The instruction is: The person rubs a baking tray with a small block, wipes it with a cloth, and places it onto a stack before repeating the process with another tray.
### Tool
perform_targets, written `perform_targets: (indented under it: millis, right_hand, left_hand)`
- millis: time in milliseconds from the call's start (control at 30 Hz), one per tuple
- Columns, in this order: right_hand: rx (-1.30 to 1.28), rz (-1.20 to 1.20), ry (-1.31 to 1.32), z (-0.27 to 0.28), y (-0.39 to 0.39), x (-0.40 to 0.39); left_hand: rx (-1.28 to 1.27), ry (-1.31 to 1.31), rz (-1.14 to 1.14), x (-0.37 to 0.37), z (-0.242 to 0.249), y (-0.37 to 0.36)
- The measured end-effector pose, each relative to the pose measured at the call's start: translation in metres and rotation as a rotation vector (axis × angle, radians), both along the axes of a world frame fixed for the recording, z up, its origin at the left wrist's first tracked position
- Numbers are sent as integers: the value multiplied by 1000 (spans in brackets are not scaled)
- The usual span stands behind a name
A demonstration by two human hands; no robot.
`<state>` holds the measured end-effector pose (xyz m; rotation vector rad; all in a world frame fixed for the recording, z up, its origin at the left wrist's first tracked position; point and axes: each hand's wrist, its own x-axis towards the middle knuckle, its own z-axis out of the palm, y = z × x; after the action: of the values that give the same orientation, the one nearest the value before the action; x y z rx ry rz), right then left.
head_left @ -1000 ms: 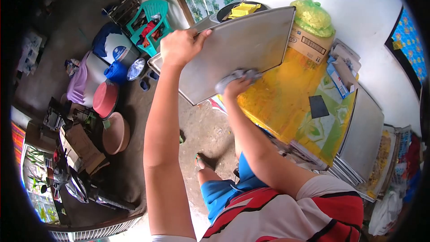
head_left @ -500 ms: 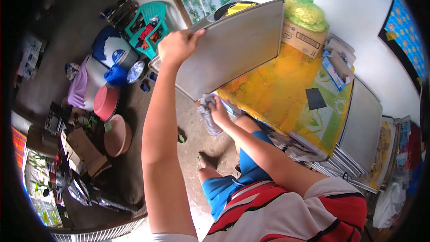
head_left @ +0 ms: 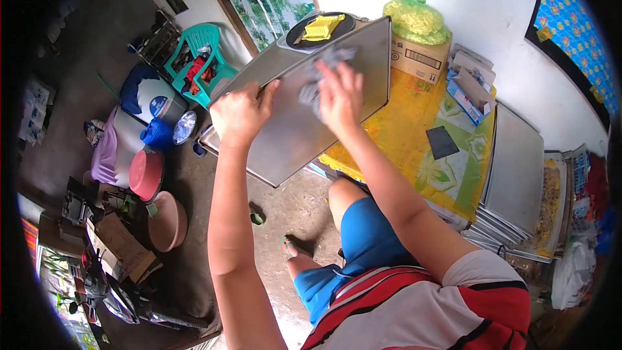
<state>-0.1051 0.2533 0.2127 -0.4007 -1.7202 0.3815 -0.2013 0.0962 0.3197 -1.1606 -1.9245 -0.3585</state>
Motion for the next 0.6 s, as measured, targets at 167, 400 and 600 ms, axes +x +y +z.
perform_targets:
  millis: [167, 400, 600]
  right_hand:
    - [-137, -188, 193, 34, 65, 4]
    - [-382, -216, -19, 47, 75, 10]
    - [-523, -210, 45, -35, 92, 3]
  left_hand:
    - [12, 21, -3, -4, -5, -7]
    - [47, 8, 61, -16, -13, -18]
    - [58, -208, 159, -30, -26, -42]
